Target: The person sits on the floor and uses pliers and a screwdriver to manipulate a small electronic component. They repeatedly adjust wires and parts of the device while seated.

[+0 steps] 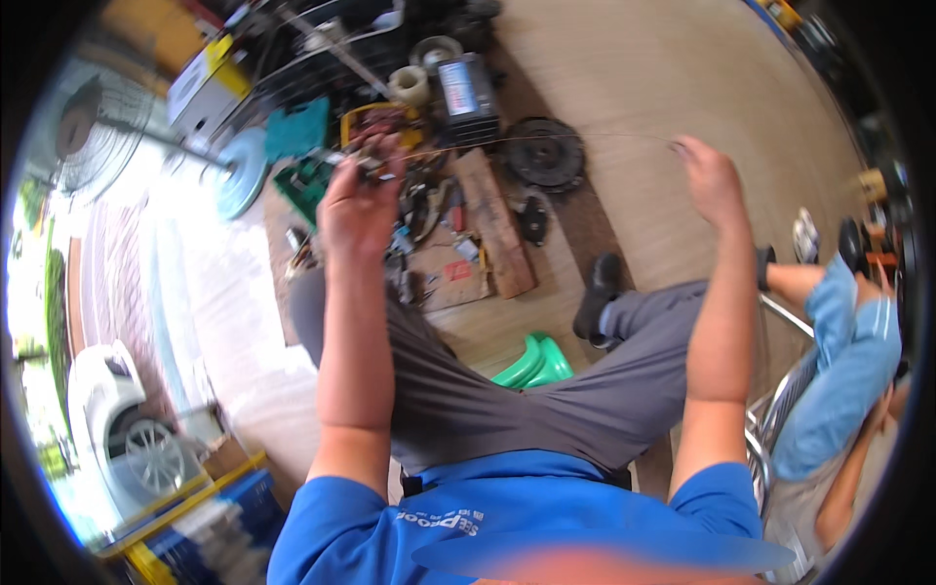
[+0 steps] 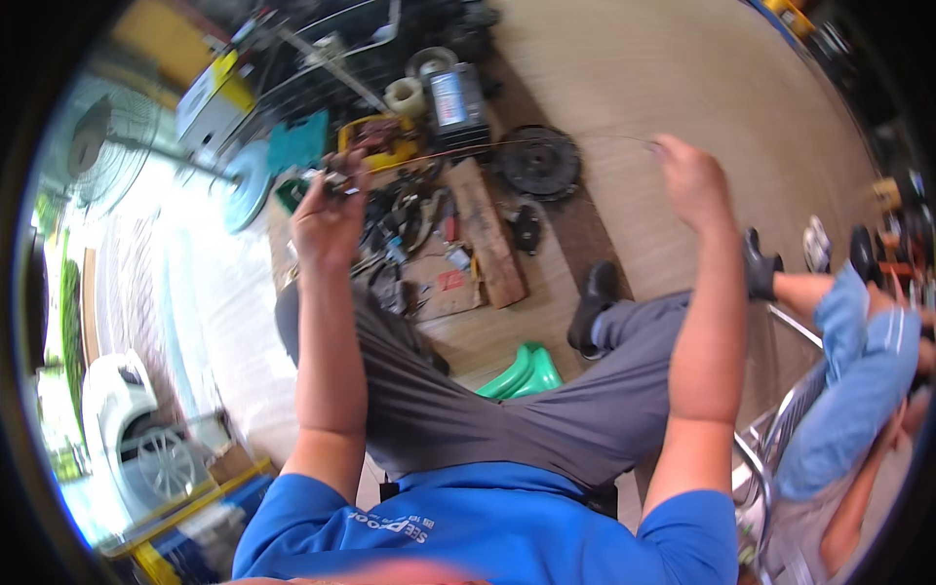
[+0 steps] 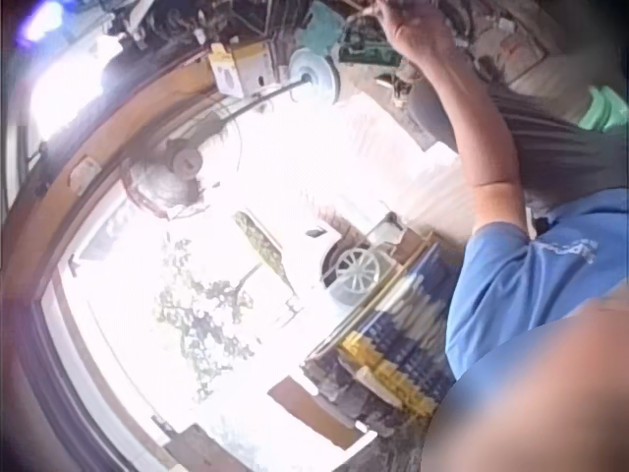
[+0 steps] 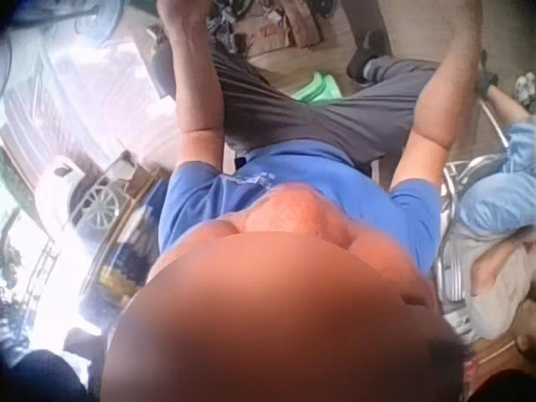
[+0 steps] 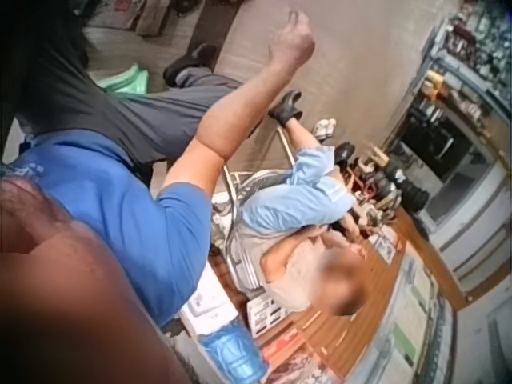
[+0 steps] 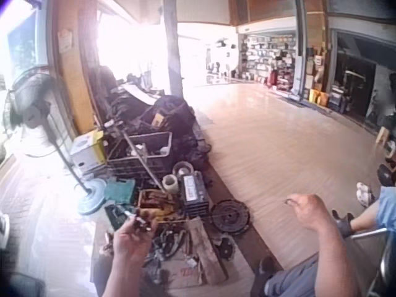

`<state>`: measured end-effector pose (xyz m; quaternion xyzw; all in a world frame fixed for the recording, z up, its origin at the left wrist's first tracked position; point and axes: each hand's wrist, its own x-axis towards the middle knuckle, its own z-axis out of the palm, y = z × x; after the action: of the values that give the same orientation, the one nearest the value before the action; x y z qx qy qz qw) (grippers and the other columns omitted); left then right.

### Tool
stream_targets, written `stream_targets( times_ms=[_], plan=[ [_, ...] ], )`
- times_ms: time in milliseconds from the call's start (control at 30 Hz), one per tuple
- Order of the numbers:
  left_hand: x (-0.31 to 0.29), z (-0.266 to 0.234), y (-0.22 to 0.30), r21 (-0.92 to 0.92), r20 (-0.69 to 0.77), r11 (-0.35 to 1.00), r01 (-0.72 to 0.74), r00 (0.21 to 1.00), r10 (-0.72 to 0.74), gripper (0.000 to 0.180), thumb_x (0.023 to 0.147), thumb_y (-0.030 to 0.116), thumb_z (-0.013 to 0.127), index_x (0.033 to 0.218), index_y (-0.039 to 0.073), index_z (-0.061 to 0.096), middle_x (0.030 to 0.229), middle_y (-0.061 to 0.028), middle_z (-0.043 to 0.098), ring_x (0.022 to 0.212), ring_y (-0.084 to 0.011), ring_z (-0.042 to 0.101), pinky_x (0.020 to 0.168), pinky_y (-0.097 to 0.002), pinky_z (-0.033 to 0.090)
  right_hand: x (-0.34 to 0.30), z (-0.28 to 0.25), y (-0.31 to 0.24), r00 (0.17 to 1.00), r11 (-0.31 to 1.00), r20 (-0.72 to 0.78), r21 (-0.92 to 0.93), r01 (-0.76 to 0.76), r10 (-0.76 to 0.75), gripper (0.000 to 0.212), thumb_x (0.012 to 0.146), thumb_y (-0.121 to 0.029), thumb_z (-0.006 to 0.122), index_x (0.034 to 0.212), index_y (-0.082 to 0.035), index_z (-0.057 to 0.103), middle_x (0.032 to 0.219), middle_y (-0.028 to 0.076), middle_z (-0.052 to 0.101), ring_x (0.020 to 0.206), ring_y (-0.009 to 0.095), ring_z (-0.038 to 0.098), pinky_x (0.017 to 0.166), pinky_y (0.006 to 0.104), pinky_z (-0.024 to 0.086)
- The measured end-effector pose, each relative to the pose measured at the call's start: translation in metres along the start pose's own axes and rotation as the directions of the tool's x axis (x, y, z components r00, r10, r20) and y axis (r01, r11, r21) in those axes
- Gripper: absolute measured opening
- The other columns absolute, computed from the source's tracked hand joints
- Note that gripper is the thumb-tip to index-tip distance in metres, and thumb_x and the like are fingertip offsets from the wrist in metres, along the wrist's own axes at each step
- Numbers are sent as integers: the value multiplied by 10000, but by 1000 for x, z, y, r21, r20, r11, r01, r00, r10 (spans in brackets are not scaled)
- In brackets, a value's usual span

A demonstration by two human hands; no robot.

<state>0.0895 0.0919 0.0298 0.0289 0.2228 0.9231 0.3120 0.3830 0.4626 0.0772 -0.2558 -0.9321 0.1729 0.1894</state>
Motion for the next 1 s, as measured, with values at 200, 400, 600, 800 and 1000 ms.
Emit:
stream_targets(
  times_ms=[200,400,600,800,1000],
  plan=[
    [-18,20,-37,56,85,994,89,992,-93,316,1037,70,419,1334,-30,460,1293,-282,570,1289,-466,526,1116,-573,442,-10,6,-12,948,998,319,58,-1,-17,545,948,-240,652,1412,9,512,1330,234,612,1256,343,582,1061,383,441],
    [-19,15,-68,30,195,977,211,957,-213,355,1065,212,415,1333,-10,483,1289,-269,584,1277,-447,539,1110,-553,438,-7,63,-76,894,877,390,481,7,-221,709,913,-275,727,1470,44,425,1407,243,563,1317,310,545,1104,375,414],
    [-24,22,-95,-49,240,929,368,907,-347,481,1079,405,378,1311,17,540,1297,-242,595,1280,-447,531,1130,-544,412,-29,129,-126,772,389,527,834,-391,-355,554,983,-189,661,1441,35,442,1142,56,633,1021,100,577,909,284,498],
    [-25,14,-89,97,296,950,295,903,-311,371,1060,285,464,1307,17,536,1312,-236,594,1295,-446,527,1105,-556,444,-20,107,-145,669,716,689,613,-333,-279,269,1005,-192,595,1155,18,676,889,106,714,835,185,667,814,323,526],
    [-25,18,-72,258,334,921,294,867,-370,368,1063,261,460,1312,-2,526,1376,-268,553,1294,-460,531,1088,-573,449,-7,84,-129,842,909,458,409,83,-284,242,990,-219,593,1091,-29,704,926,200,704,847,342,681,782,396,527]
  ],
)
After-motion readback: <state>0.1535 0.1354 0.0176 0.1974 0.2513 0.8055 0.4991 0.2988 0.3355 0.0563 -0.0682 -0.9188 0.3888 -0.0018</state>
